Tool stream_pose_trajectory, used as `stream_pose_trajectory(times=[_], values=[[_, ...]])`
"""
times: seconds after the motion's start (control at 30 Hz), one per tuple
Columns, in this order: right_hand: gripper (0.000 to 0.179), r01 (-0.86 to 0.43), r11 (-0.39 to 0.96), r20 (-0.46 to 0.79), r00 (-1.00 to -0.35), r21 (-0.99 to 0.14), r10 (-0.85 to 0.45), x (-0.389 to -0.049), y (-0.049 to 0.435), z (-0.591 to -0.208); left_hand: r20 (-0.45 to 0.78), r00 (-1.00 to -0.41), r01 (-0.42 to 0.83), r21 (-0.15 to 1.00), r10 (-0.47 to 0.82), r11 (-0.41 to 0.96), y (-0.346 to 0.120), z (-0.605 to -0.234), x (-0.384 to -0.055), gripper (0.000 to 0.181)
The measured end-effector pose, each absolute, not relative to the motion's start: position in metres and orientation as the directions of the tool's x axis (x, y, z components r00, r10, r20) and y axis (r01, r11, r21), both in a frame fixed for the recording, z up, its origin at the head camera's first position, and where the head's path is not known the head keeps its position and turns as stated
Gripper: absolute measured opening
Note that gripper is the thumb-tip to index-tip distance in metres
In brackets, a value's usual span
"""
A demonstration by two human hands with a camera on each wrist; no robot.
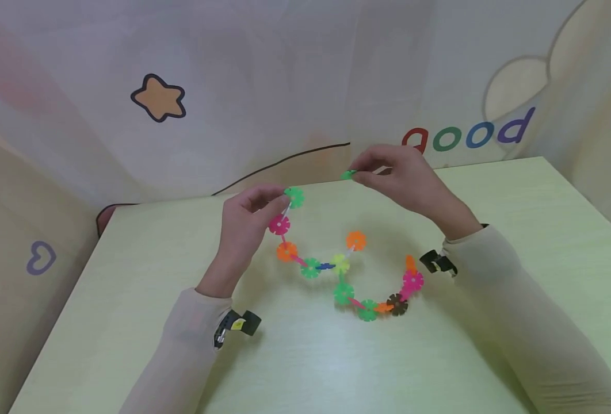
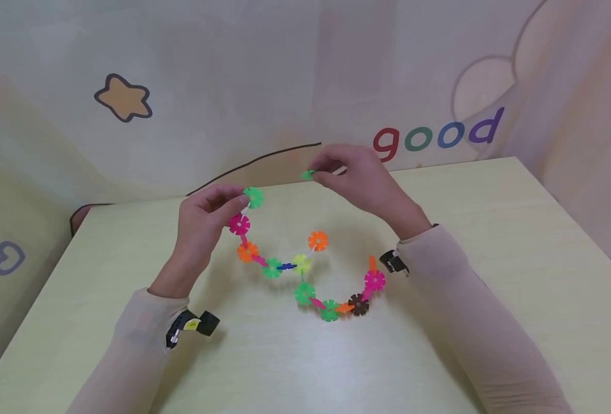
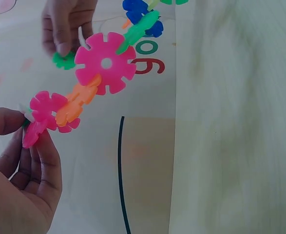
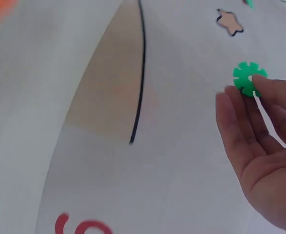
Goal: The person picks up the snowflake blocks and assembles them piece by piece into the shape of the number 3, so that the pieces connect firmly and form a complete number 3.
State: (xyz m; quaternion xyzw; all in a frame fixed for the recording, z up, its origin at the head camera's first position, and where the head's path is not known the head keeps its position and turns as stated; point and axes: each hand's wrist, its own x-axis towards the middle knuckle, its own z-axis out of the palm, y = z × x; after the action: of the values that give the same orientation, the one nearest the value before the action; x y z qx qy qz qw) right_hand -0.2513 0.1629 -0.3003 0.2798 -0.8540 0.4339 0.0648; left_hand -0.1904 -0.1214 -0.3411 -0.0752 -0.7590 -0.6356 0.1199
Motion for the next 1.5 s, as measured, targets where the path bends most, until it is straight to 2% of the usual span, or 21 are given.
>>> stream_pose_trajectory(times=[0.2, 0.67, 1.23, 1.5], values=[[0.01, -0.608, 0.305, 0.452, -0.77, -0.733, -0.449, -0.242, 0.137, -0.304, 0.28, -0.959, 0.268, 0.946, -0.047, 0.181, -0.12, -0.341, -0.191, 0.021], [0.009, -0.699, 0.199, 0.552, -0.681, -0.687, -0.481, -0.238, 0.119, -0.318, 0.289, -0.956, 0.278, 0.944, -0.042, 0.176, -0.119, -0.342, -0.191, 0.021], [0.015, -0.757, 0.133, 0.637, -0.619, -0.639, -0.459, -0.237, 0.113, -0.326, 0.303, -0.953, 0.291, 0.936, -0.031, 0.197, -0.117, -0.34, -0.19, 0.021], [0.015, -0.755, 0.099, 0.666, -0.625, -0.648, -0.408, -0.235, 0.11, -0.33, 0.33, -0.943, 0.315, 0.925, -0.035, 0.212, -0.117, -0.342, -0.19, 0.021]])
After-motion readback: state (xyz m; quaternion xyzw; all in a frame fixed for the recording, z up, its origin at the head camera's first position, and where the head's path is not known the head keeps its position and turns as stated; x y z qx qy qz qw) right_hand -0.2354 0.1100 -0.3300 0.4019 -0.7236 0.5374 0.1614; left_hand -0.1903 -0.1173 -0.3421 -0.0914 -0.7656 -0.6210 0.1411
